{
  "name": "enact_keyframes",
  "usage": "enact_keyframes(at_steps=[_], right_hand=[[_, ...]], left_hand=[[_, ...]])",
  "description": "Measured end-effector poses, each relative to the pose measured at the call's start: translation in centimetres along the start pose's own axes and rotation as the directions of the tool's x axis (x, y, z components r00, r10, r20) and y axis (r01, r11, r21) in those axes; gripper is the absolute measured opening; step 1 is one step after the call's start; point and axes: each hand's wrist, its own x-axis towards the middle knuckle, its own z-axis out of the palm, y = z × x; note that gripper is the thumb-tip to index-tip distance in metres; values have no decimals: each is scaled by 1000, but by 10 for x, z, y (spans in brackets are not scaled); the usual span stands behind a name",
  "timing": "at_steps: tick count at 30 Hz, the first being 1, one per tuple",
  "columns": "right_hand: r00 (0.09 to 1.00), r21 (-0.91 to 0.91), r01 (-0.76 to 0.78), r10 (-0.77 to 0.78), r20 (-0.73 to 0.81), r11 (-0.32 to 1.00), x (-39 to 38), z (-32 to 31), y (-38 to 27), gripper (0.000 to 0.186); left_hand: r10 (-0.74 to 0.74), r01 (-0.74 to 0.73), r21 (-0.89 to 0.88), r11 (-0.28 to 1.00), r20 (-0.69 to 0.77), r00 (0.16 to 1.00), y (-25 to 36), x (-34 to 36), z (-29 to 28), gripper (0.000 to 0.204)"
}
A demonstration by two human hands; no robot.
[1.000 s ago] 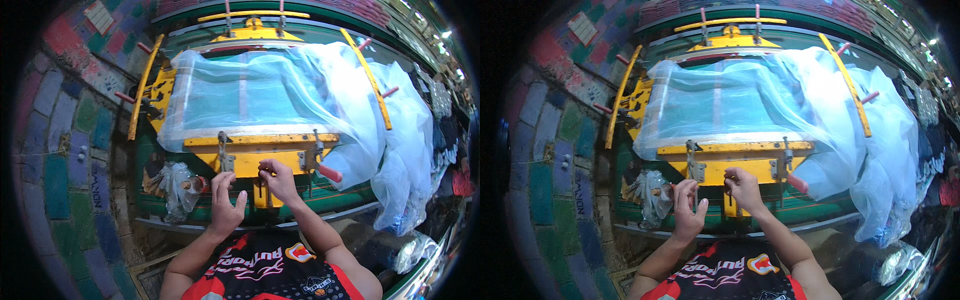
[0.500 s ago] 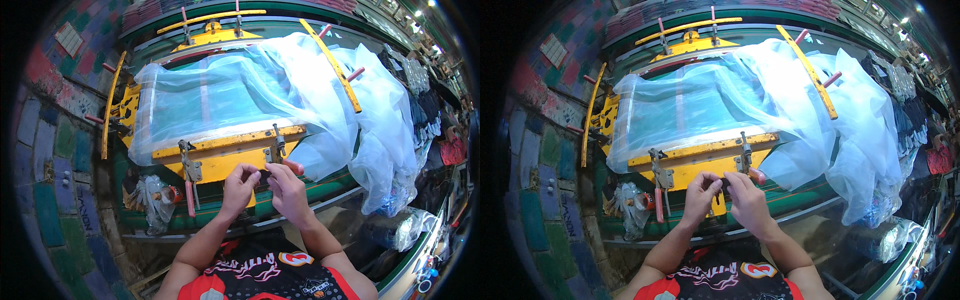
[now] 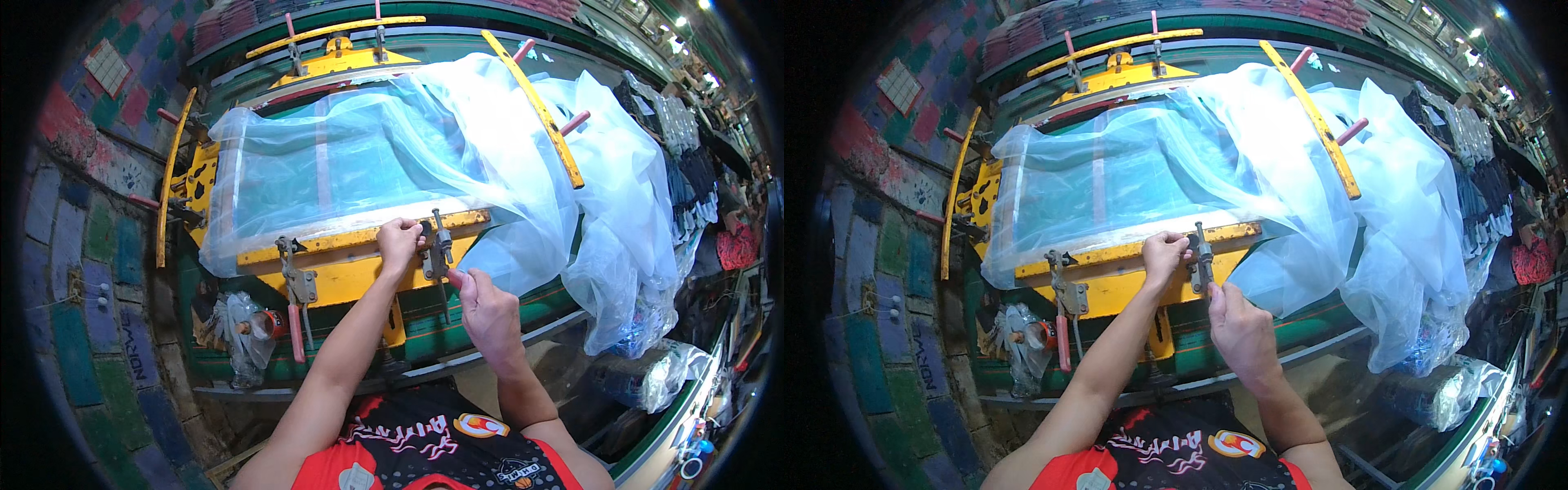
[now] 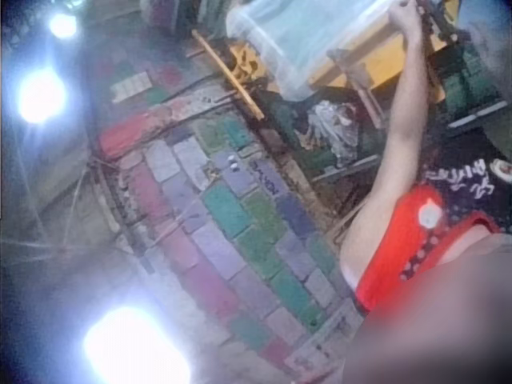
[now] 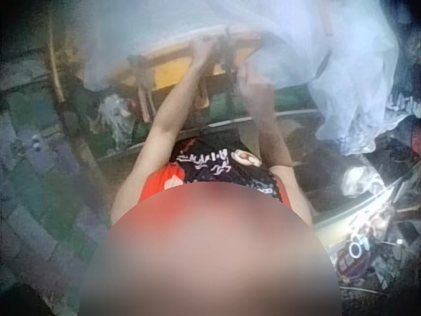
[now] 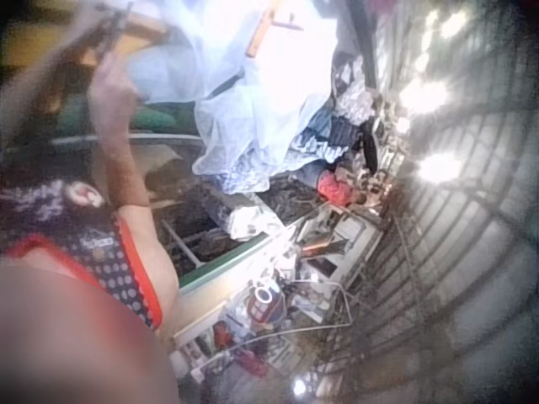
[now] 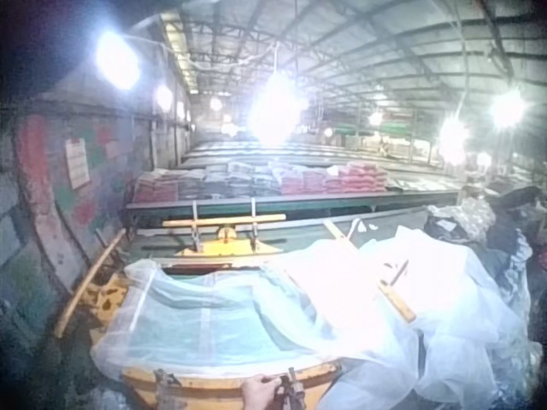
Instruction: The person unfolds a white mesh screen and stretches it over a yellow screen-printing frame. They then use clamps to secure the mesh to the frame edges, adjusting tension and alignment throughout.
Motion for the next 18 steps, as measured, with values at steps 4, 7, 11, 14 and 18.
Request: enact_keyframes(at_steps=[4,7,11,14,18], right_hand=[[990,113,107,-96,-103,988,-10,10,4,14],[977,73,140,-126,-175,987,-33,18,8,19],[966,127,144,-112,-233,981,-54,35,23,27],[964,242,119,-54,-261,963,-65,51,32,29],[943,275,190,-98,-317,943,-70,76,45,31]], left_hand=[[29,-28,62,998,-19,999,0,3,5,12],[23,-20,80,997,-34,999,2,3,5,12],[28,-25,75,997,-32,999,3,3,5,9],[34,-30,87,996,-42,999,5,2,5,8],[17,-11,97,995,-59,998,7,1,5,11]])
